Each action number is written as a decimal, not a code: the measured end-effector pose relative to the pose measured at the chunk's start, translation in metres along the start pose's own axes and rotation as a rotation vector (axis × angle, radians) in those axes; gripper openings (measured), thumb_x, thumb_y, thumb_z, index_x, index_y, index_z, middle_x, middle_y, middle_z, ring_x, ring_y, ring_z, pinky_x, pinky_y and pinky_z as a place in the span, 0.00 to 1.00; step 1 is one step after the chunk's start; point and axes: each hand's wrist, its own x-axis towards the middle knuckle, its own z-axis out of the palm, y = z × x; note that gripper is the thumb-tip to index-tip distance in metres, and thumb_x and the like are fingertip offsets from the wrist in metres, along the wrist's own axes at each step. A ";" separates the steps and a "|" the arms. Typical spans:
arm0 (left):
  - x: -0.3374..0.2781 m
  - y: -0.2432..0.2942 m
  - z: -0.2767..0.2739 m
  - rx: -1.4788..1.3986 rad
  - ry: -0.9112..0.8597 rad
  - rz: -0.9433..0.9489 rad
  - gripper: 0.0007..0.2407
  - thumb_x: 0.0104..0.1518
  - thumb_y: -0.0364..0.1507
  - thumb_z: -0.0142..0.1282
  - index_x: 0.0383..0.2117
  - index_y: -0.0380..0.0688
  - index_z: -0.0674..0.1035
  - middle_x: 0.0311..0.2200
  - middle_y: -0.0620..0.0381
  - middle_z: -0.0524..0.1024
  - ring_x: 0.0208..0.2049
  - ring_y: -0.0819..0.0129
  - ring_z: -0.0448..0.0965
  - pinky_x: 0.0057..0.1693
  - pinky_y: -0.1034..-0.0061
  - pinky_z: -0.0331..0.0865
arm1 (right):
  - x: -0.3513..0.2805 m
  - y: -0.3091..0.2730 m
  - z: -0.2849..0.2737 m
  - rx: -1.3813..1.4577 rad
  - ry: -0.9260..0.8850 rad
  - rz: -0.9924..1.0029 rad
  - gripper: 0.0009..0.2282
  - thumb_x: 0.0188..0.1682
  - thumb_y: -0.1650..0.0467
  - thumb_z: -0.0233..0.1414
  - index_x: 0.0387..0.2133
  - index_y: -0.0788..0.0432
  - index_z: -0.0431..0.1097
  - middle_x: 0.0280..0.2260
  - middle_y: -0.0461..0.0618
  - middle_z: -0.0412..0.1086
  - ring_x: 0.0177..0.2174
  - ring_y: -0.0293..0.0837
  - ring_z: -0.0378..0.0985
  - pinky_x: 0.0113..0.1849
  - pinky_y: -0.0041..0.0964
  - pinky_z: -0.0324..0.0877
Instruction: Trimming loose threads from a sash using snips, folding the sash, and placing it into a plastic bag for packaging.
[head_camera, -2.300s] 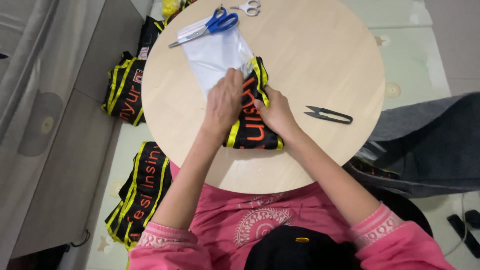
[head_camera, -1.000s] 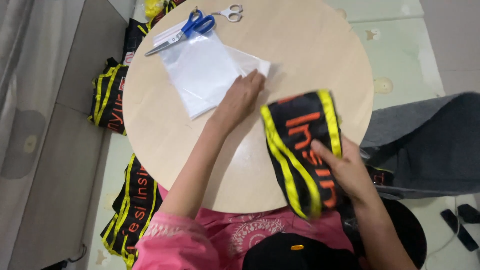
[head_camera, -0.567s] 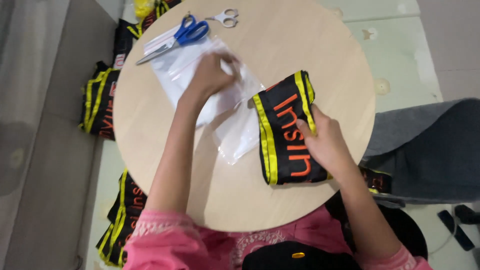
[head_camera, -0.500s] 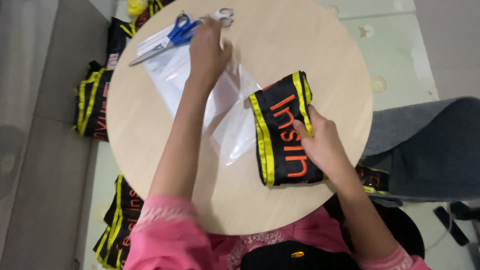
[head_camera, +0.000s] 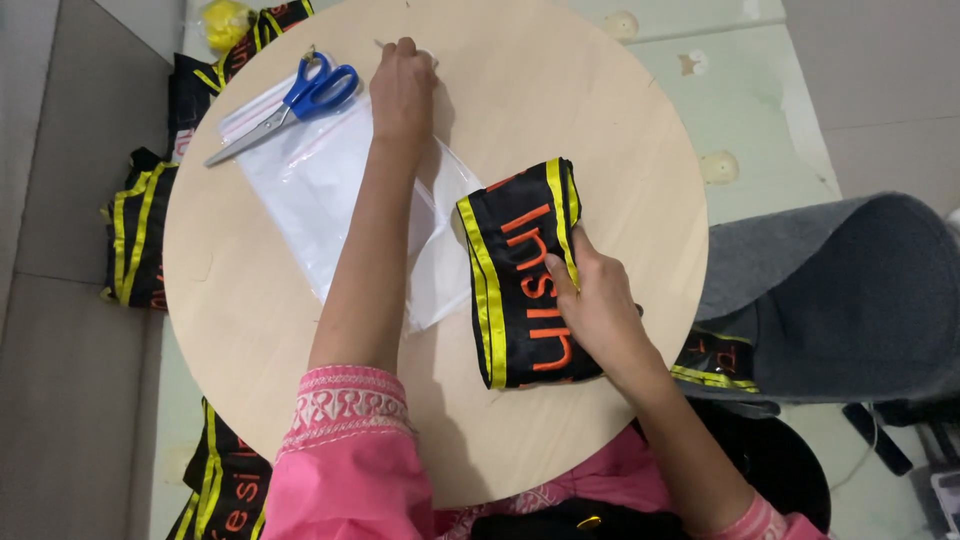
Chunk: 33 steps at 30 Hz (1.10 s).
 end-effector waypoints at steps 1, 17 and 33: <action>-0.001 -0.001 -0.003 -0.188 0.059 -0.015 0.07 0.34 0.17 0.54 0.21 0.39 0.76 0.24 0.54 0.66 0.30 0.60 0.66 0.25 0.71 0.67 | 0.000 0.001 0.000 -0.003 0.007 0.001 0.17 0.46 0.67 0.39 0.46 0.65 0.54 0.30 0.55 0.69 0.24 0.46 0.73 0.26 0.37 0.70; -0.011 0.013 -0.055 -0.446 0.094 -0.175 0.08 0.36 0.33 0.61 0.23 0.50 0.80 0.23 0.57 0.73 0.31 0.58 0.64 0.34 0.66 0.53 | 0.004 -0.004 0.006 -0.090 0.037 -0.014 0.17 0.46 0.69 0.40 0.47 0.66 0.54 0.28 0.56 0.69 0.21 0.48 0.72 0.28 0.40 0.69; -0.045 0.038 -0.107 -1.255 0.537 -0.130 0.02 0.52 0.25 0.50 0.27 0.41 0.72 0.26 0.58 0.72 0.29 0.71 0.71 0.38 0.82 0.67 | 0.058 -0.007 0.026 0.086 0.183 -0.213 0.17 0.46 0.66 0.41 0.44 0.66 0.58 0.40 0.58 0.66 0.39 0.52 0.70 0.40 0.39 0.68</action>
